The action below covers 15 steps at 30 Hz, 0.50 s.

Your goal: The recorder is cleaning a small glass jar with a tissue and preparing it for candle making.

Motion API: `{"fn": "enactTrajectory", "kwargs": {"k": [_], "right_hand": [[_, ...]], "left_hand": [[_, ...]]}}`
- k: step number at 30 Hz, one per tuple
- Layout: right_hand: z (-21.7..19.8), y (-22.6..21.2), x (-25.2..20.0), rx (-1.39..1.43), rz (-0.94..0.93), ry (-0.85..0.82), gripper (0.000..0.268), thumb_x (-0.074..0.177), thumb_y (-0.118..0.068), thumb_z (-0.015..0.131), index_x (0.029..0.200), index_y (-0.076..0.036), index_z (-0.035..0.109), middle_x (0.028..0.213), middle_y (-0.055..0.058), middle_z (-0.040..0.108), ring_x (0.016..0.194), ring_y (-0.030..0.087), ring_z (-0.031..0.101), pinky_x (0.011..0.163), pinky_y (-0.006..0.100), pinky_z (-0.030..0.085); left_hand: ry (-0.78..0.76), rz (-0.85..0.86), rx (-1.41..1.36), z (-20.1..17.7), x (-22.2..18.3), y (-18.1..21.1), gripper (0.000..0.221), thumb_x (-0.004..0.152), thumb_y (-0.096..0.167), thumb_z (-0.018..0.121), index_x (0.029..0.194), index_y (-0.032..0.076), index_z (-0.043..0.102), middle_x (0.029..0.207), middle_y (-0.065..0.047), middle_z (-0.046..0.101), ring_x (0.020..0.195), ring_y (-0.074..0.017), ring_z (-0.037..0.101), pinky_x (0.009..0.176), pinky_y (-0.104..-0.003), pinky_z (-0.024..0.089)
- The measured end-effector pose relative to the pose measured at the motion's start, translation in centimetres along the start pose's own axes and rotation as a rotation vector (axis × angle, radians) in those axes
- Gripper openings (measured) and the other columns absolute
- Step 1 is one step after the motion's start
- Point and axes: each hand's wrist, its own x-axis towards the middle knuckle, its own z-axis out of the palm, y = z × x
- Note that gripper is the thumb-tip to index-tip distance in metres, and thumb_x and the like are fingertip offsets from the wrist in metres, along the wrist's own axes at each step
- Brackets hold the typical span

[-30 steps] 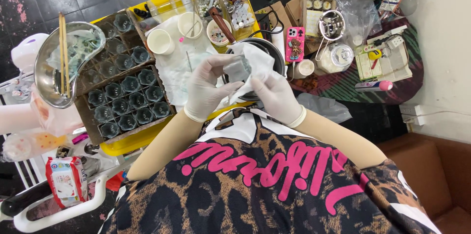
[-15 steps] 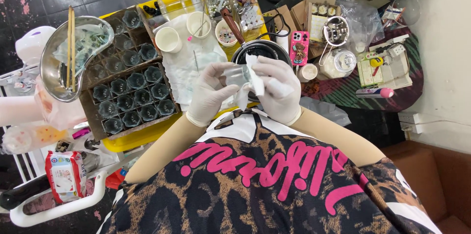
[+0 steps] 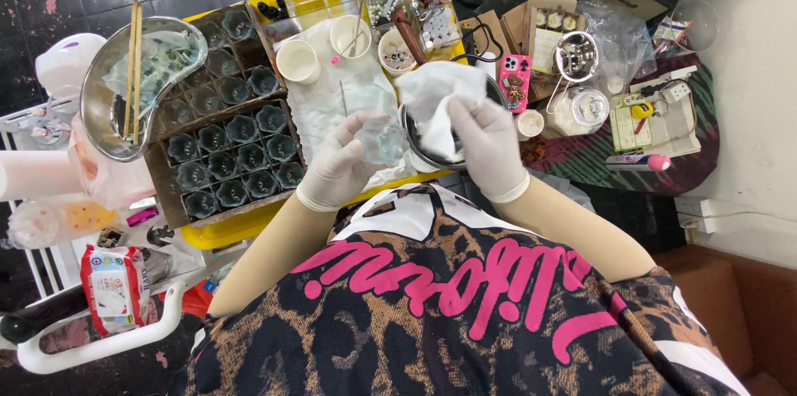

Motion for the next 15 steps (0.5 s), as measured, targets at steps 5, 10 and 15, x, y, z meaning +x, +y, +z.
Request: {"fn": "enactTrajectory", "kwargs": {"k": [5, 10, 15], "right_hand": [[5.8, -8.8, -1.4, -0.190, -0.273, -0.545, 0.043, 0.105, -0.009, 0.036, 0.141, 0.005, 0.055, 0.152, 0.015, 0.051, 0.141, 0.022, 0.050, 0.118, 0.033, 0.038], [5.6, -7.1, -1.3, -0.463, -0.401, -0.535, 0.035, 0.104, -0.001, 0.053, 0.136, -0.002, 0.065, 0.148, 0.015, 0.061, 0.135, 0.026, 0.061, 0.115, 0.034, 0.047], [7.1, -8.1, -1.3, -0.682, -0.580, -0.489, 0.030, 0.091, 0.000, 0.075, 0.120, -0.008, 0.074, 0.122, 0.009, 0.072, 0.106, 0.020, 0.071, 0.092, 0.031, 0.056]], "left_hand": [[0.004, -0.027, 0.007, 0.8, -0.3, 0.8, 0.062, 0.095, 0.029, 0.080, 0.143, 0.000, 0.052, 0.134, -0.013, 0.064, 0.121, -0.0255, 0.066, 0.101, -0.041, 0.056], [-0.075, -0.067, 0.042, -0.1, -0.9, 1.3, 0.060, 0.099, 0.028, 0.079, 0.144, -0.002, 0.054, 0.131, -0.014, 0.065, 0.119, -0.0253, 0.067, 0.103, -0.040, 0.055], [-0.003, -0.165, 0.066, 0.3, -2.0, 2.2, 0.054, 0.097, 0.020, 0.077, 0.140, -0.002, 0.053, 0.130, -0.012, 0.064, 0.120, -0.0238, 0.066, 0.106, -0.041, 0.054]]}}
